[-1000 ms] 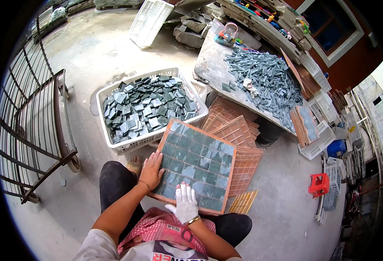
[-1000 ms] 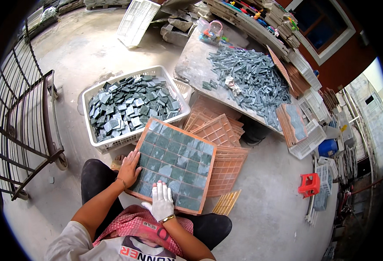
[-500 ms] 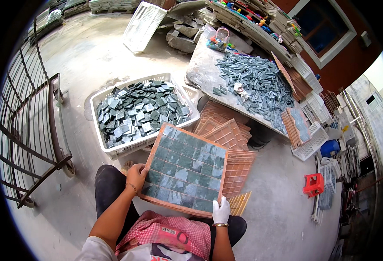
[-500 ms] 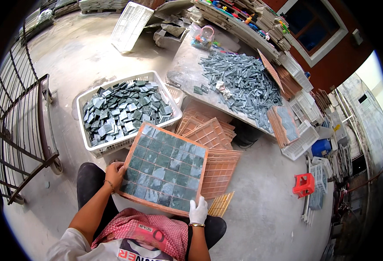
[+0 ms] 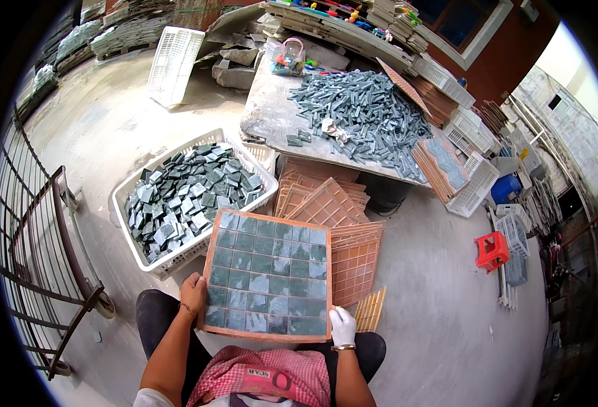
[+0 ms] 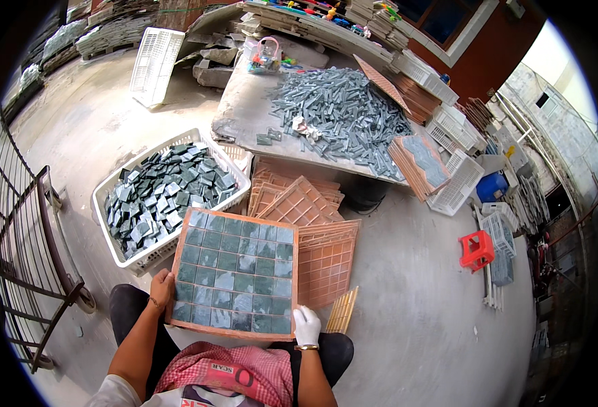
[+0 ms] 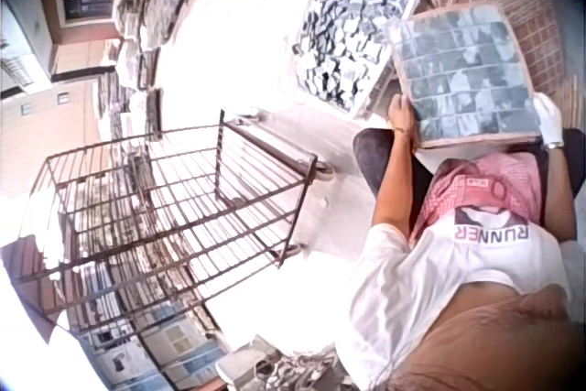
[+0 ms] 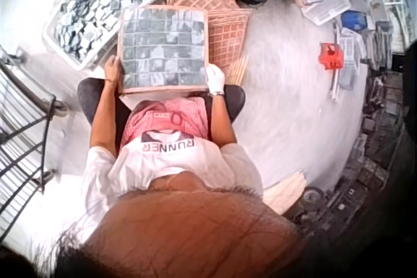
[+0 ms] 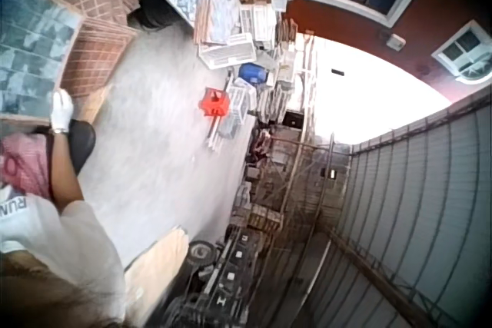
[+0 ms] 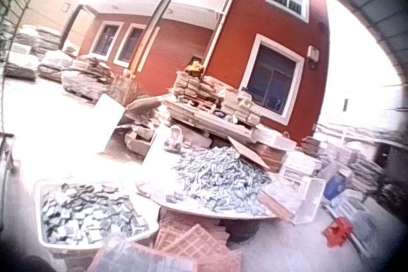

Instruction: The person sits on the ground and places small square tiles into a gridded wooden frame, filling the cells one by one. They occasionally flip the frame to check alignment and continue arranging tiles until the grid is filled.

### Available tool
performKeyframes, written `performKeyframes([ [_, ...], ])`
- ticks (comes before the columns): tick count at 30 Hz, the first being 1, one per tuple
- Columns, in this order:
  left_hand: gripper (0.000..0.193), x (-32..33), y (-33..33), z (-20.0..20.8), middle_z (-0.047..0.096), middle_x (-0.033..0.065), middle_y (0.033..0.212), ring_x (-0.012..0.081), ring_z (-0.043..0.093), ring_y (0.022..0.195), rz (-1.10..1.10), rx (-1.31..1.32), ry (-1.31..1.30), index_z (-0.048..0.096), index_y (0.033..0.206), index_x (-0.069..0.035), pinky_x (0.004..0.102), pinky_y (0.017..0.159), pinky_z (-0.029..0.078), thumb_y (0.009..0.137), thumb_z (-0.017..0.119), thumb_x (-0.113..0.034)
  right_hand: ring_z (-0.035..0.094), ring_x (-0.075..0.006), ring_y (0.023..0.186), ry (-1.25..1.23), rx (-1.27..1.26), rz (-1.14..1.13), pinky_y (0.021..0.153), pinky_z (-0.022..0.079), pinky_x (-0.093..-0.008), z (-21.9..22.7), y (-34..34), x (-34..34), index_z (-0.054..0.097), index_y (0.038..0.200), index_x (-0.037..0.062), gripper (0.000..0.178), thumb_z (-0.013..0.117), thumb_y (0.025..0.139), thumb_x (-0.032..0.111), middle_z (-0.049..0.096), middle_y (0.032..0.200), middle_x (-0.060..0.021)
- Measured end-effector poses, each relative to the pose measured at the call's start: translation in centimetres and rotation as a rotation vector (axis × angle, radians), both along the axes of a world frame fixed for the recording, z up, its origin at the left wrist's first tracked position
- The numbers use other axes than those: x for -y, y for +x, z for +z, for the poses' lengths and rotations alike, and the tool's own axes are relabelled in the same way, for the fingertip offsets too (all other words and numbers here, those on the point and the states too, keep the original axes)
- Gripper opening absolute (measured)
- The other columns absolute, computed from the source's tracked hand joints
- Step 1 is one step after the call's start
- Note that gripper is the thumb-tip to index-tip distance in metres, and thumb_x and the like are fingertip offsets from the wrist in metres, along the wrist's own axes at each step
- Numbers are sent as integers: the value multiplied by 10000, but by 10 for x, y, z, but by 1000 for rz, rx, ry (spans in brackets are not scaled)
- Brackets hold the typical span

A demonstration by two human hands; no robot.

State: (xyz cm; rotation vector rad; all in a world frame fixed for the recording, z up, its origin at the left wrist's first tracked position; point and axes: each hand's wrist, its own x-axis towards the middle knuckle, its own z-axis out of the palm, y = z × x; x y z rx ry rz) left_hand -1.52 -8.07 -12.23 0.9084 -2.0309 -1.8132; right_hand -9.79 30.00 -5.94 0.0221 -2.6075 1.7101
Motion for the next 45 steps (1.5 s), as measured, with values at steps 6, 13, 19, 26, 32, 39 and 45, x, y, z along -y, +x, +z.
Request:
performKeyframes([
  [6, 228, 1, 4, 7, 446, 61, 555, 143, 453, 531, -69, 55, -212, 472, 674, -15, 316, 524, 386, 848, 478, -162, 555, -93, 739, 57, 6, -62, 671, 445, -240, -20, -7, 1, 597, 933, -54, 208, 572, 798, 103, 611, 819, -43],
  [13, 250, -9, 4, 34, 439, 29, 549, 102, 433, 500, -78, 61, -184, 436, 669, -22, 278, 481, 370, 870, 463, -167, 535, -64, 656, -86, 93, -64, 585, 433, -220, -23, -8, 7, 578, 892, -16, 124, 514, 794, 26, 575, 745, -2],
  [19, 233, -6, 8, 26, 477, 140, 594, 255, 475, 569, -80, 103, -272, 447, 690, -7, 350, 567, 388, 848, 465, -176, 523, -57, 628, -81, 83, -80, 562, 417, -205, -20, 4, 5, 581, 892, -11, 126, 526, 782, 16, 574, 741, 3],
  [26, 205, -27, 2, 21, 534, 92, 868, 208, 556, 807, 143, -226, -149, 577, 952, 5, 310, 742, 440, 859, 474, -146, 597, -160, 709, -94, 99, -193, 664, 473, -278, -25, 9, 9, 597, 908, -47, 194, 558, 746, 53, 616, 811, -81],
  [32, 413, -20, -3, -2, 469, 122, 1264, 194, 464, 1122, -3, -213, 125, 445, 1253, 29, 267, 967, 322, 848, 454, -51, 568, -123, 704, -219, 239, -255, 650, 456, -253, -13, 6, 14, 588, 906, -28, 188, 580, 732, 42, 595, 785, -45],
  [39, 416, -8, -7, -14, 525, 61, 1183, 128, 499, 1040, 18, -275, 342, 434, 1266, 29, 219, 878, 373, 852, 414, -5, 467, -50, 546, -191, 81, -190, 486, 377, -202, -24, -5, 22, 581, 886, 10, 115, 568, 774, 33, 532, 695, 22],
  [45, 406, -8, -19, -24, 532, 55, 1160, 124, 522, 1006, -37, -277, 341, 410, 1285, 20, 218, 846, 398, 884, 408, -41, 601, -173, 737, 126, -63, -172, 663, 469, -295, -13, -36, -36, 601, 973, -17, 272, 607, 760, 152, 627, 845, -88],
])
